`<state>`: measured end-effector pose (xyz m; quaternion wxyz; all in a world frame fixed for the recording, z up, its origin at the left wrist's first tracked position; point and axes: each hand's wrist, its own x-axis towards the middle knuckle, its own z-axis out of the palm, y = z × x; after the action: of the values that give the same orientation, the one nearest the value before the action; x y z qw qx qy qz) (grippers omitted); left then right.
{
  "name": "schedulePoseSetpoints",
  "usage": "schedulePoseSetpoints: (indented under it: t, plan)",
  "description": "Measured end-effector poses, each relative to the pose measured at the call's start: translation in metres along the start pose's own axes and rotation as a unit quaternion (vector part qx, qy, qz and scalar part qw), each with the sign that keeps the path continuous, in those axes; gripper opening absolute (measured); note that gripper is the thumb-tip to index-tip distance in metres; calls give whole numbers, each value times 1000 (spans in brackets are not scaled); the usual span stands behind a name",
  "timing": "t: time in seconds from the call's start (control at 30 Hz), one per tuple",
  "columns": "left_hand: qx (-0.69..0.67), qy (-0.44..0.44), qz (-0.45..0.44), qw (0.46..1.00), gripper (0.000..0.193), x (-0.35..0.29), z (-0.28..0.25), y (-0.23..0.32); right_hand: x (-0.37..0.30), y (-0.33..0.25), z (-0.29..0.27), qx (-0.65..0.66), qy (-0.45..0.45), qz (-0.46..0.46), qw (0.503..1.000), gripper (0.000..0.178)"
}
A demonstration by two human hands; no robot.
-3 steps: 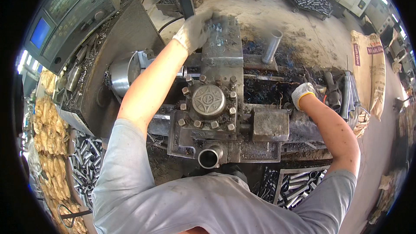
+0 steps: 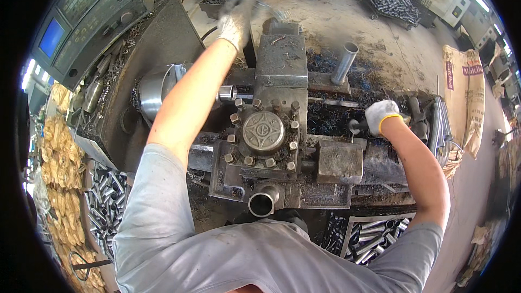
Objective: The person repeatedly picks up cylindrical metal parts from a bin, places them into a lathe chuck, and removes them after processing. The person then places the finished parts into a collection bin. The task is performed continuously in a repetitive cycle.
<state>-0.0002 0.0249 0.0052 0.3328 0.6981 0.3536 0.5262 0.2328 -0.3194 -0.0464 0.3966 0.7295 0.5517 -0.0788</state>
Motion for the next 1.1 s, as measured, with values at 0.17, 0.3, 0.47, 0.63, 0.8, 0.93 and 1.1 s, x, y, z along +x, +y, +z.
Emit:
schedulePoseSetpoints:
  t: [0.17, 0.3, 0.47, 0.63, 0.8, 0.93, 1.1]
  plan:
    - [567, -167, 61, 804, 35, 9, -118, -43, -14, -14, -65, 205, 250, -39, 945, 38]
    - [566, -362, -94, 735, 49, -13, -171, -51, 48, -82, -121, 263, 187, -136, 937, 42]
    - [567, -206, 24, 798, 46, -41, -178, -66, 88, -144, -140, 290, 178, -232, 911, 42]
    - [565, -167, 24, 808, 49, -43, -174, -79, 105, -152, -123, 325, 248, -265, 873, 46]
    - [557, -152, 37, 816, 48, -42, -174, -80, 121, -157, -115, 292, 254, -272, 881, 43]
    - [547, -146, 29, 824, 46, -44, -173, -81, 126, -161, -111, 294, 274, -274, 874, 41]
    - [543, -130, 42, 829, 43, -46, -173, -83, 127, -159, -116, 322, 279, -289, 857, 35]
